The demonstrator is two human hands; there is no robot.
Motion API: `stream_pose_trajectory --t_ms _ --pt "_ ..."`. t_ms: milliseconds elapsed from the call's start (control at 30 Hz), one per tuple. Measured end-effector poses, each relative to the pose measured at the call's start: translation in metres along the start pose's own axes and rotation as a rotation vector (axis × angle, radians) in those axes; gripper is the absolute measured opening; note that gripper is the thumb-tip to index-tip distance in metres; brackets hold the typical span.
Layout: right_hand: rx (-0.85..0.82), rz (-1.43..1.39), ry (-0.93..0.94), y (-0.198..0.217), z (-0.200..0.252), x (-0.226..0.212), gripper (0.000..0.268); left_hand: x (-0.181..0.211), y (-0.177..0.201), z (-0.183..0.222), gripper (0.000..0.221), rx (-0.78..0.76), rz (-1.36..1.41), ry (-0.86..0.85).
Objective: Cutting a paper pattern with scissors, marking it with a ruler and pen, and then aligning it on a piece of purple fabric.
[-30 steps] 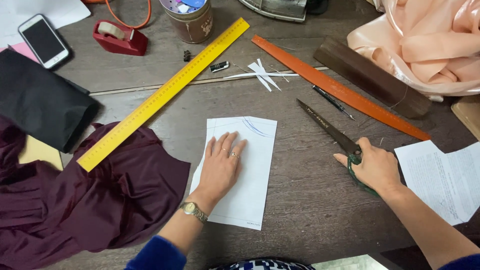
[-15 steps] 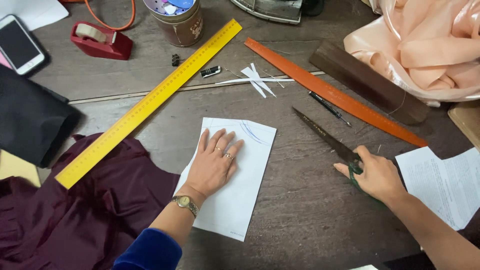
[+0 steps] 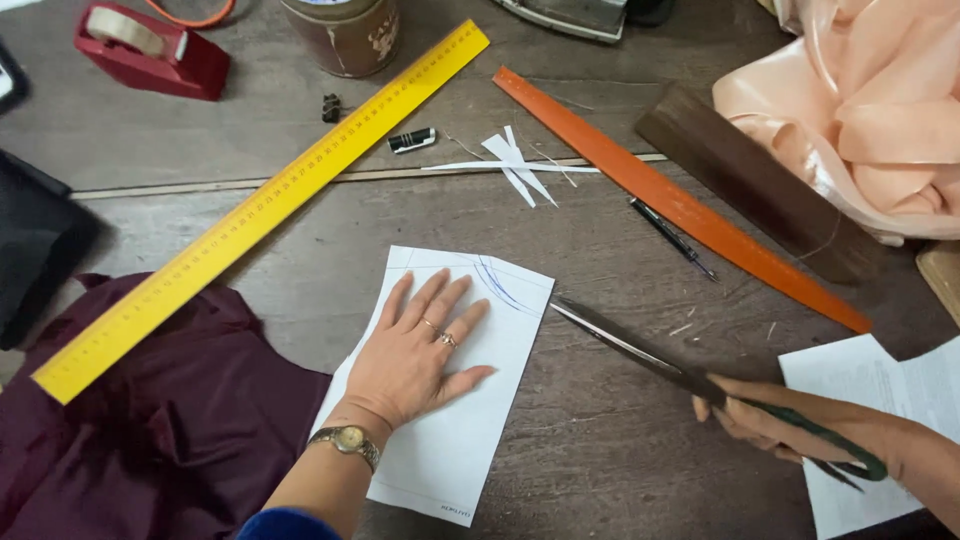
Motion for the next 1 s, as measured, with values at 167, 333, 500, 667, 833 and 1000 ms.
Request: stream_pose_trajectory --t_ms 167,333,500,667,833,1000 --pt "-0.049 0.037 0.009 0.0 -0.007 0.003 0.059 0.0 0.001 0.0 0.066 0.012 0.012 -0.004" --pt "-0.062 0.133 0.035 0.005 -0.016 0.006 0.055 0.0 0.001 0.0 0.064 0.037 0.026 -0.004" --pt "-0.035 0.403 0.261 0.01 -0.025 0.006 0.041 -0.001 -0.002 0.0 0.064 0.005 0.001 -0.002" --pt "0.007 0.361 0.092 0.004 -0.022 -0.011 0.036 -0.001 -0.002 0.0 0.064 0.008 0.001 0.001" --pt "0.016 0.471 0.036 0.007 -0.023 -0.011 0.033 -0.001 -0.001 0.0 0.063 0.017 -0.003 0.0" --pt "-0.037 0.438 0.105 0.004 -0.02 -0.024 0.045 -0.002 -0.002 0.0 0.061 0.029 0.008 -0.002"
Point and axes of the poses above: each hand's wrist, its own z-axis away from the middle knuckle, its own y-axis out of the back of the hand, x = y × z, the point moved 4 cm from there along -z, towards the middle knuckle, and after that the axes turned 12 degrees about y, right-handed, at the moved point
